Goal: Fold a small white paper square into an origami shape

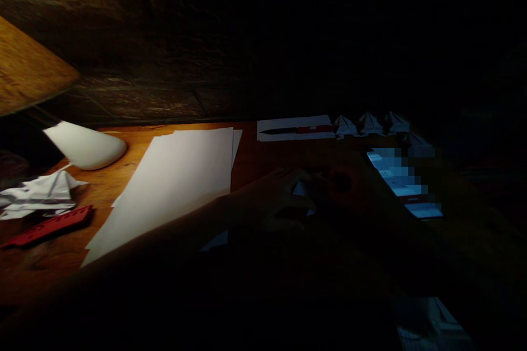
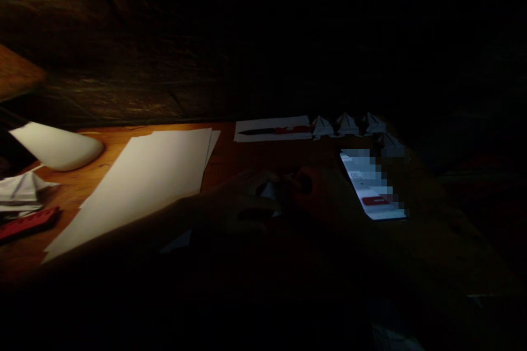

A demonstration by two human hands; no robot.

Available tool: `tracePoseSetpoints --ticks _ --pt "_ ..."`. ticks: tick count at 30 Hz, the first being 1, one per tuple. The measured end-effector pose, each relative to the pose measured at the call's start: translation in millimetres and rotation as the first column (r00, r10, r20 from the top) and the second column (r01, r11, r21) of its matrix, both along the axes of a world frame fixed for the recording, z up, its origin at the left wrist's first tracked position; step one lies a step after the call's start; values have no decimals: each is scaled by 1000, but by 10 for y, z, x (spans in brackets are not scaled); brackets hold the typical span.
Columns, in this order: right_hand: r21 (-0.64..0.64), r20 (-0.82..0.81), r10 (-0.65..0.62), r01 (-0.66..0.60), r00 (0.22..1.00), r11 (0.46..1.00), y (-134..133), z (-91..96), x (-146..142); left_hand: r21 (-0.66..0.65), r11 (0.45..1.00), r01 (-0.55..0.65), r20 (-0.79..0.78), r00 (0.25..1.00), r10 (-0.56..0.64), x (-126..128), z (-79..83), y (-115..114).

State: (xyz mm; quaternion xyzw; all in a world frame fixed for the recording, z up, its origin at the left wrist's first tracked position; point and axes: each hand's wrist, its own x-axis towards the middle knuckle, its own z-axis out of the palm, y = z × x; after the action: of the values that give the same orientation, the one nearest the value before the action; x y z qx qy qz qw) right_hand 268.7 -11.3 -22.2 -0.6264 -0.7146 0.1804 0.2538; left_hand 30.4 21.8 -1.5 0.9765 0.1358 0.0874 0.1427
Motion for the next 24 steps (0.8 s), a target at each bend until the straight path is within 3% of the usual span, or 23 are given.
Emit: tracePoseSetpoints --ticks 4,9,14,24 --pt "88 31 72 -75 997 993 -25 -13 -55 16 1000 -20 -9 1000 20 5 -10 9" --pt "46 207 264 -279 942 959 -68 169 16 39 999 -8 -1 1000 8 12 16 34" --pt "1 344 377 -402 860 916 -89 319 79 48 999 -2 16 1000 1 0 1 51" --pt "-36 280 429 -437 859 899 -57 231 131 53 998 16 -12 1000 -15 -23 47 62"
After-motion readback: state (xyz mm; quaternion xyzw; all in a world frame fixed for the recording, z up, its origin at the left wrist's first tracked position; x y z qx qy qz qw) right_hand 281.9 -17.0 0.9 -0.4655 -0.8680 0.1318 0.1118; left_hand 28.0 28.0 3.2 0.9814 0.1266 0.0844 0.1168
